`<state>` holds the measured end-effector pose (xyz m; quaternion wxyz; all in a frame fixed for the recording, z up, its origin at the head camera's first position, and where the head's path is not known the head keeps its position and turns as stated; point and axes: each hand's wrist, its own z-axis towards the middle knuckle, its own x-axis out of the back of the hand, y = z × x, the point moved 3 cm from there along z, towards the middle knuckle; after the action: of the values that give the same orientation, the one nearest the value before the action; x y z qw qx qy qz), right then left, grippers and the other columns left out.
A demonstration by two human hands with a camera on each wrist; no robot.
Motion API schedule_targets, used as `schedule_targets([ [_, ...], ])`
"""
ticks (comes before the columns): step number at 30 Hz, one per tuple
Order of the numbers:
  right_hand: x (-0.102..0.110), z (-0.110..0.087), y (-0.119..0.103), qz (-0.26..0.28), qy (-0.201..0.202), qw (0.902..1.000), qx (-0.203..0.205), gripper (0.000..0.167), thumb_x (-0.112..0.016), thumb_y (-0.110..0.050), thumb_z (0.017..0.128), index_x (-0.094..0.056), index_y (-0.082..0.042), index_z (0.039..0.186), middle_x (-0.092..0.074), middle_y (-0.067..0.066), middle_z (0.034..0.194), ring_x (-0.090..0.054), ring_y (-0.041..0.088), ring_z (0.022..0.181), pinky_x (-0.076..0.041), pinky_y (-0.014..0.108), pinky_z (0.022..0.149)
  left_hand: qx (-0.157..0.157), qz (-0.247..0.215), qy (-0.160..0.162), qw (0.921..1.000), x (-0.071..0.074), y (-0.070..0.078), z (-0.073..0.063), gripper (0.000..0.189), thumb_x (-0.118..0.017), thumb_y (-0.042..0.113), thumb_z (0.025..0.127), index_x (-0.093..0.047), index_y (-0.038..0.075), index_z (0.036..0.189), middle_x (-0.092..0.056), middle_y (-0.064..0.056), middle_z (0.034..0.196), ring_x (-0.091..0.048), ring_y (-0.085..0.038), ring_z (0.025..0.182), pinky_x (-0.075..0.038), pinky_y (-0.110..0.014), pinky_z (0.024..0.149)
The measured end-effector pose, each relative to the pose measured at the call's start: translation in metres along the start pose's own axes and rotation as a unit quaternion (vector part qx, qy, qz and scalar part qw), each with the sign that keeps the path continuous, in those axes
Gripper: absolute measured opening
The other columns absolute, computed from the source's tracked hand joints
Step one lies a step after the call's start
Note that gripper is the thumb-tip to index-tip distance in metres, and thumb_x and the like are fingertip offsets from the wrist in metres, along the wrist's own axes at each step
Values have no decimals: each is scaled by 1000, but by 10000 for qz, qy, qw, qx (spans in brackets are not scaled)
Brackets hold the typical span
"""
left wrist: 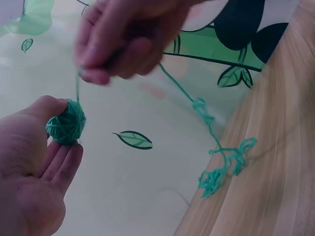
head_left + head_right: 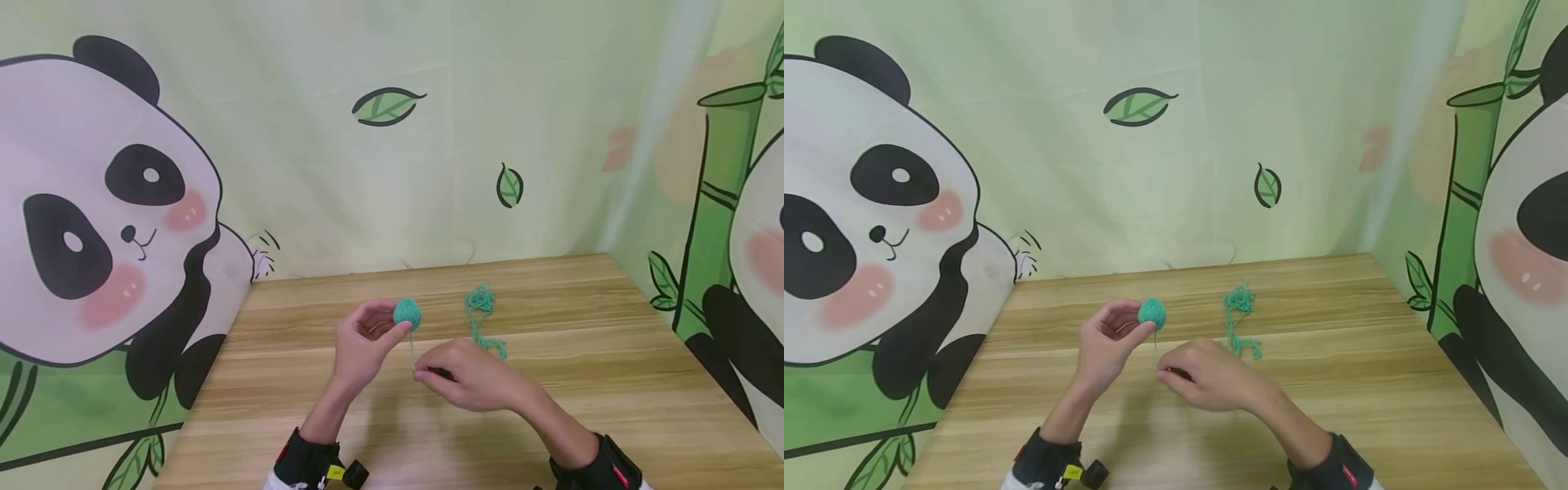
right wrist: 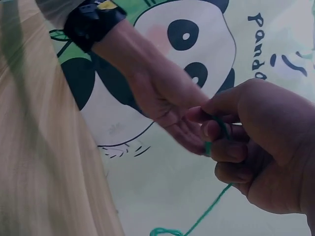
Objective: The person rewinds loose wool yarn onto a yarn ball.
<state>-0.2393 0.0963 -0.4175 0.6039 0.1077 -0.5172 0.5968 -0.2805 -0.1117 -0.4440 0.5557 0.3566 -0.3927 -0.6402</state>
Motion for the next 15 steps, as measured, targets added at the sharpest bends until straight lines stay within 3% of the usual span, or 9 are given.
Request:
schedule_targets([
  [5, 18, 6, -8, 628, 354, 9973, 119, 25, -64, -6, 114, -70, -14, 92, -45, -8, 69, -37, -10, 64, -37, 13, 58, -214, 20, -344, 9992, -2, -5, -4, 35, -87, -4, 96, -75, -1, 129, -83, -15, 123, -82, -10, 113, -70, -32, 101],
  [15, 48, 15, 0, 773, 714, 9942, -204, 18, -64, -3, 114, -80, -9, 110, -49, -9, 70, -37, -4, 62, -36, 17, 56, 179, -154, -1168, 9929, -4, -5, -13, 38, -83, 4, 102, -74, 3, 140, -77, -30, 136, -79, -12, 122, -69, -33, 106],
])
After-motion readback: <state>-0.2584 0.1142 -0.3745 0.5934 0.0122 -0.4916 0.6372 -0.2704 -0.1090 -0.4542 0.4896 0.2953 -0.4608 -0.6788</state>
